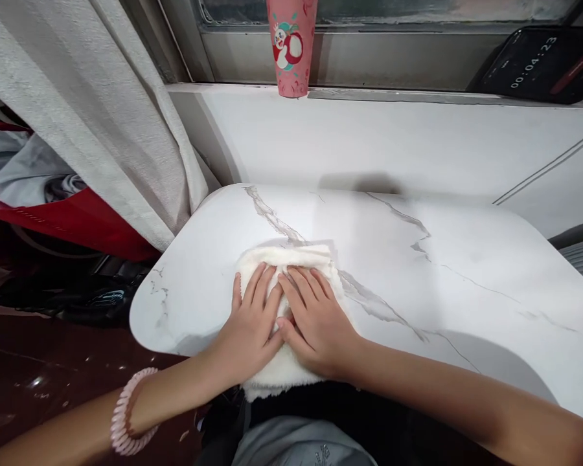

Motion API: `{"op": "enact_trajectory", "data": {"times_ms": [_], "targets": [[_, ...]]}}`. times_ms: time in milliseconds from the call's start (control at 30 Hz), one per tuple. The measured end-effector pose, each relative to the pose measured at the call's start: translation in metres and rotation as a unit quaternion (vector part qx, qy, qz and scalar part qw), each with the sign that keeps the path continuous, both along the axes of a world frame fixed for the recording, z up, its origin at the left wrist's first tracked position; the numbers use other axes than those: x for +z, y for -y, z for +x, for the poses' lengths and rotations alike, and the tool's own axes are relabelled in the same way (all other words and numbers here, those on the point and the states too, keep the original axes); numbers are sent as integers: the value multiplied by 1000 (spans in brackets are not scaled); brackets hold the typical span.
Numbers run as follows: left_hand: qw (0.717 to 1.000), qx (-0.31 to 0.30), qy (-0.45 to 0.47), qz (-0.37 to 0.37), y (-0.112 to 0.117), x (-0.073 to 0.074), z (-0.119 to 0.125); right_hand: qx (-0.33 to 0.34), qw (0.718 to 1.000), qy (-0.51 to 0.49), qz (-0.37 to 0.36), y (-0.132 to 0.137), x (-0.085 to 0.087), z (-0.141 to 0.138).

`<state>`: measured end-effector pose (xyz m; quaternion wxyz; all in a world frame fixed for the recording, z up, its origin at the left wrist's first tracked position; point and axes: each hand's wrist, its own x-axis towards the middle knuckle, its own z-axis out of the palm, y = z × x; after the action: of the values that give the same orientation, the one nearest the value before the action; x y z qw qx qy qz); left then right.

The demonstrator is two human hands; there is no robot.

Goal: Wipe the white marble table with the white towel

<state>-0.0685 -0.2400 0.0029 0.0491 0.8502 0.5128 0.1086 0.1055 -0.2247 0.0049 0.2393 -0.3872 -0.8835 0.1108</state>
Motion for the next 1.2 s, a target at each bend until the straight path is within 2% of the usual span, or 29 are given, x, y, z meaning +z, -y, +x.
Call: {"op": "enact_trajectory", "data": {"times_ms": [167,500,667,800,967,1067,1200], "targets": [[1000,-11,9,-19,-55,1,18,-54,998,-9,14,-41,-6,12],[999,7,18,-27,-191,4,58,-128,992,0,15,-167,-12,36],[1000,-13,26,-12,-235,4,74,-171,985,-15,-2,-205,-12,48],[1000,-16,26,-6,-253,4,88,-191,981,-28,-7,-223,-13,61],[1000,1,23,4,-263,2,101,-177,983,-43,-10,-239,-16,74],[1000,14,13,8,-260,2,105,-180,982,-51,-11,-241,-15,76],[998,61,-13,9,-241,4,112,-167,984,-55,-16,-232,-14,78]]}}
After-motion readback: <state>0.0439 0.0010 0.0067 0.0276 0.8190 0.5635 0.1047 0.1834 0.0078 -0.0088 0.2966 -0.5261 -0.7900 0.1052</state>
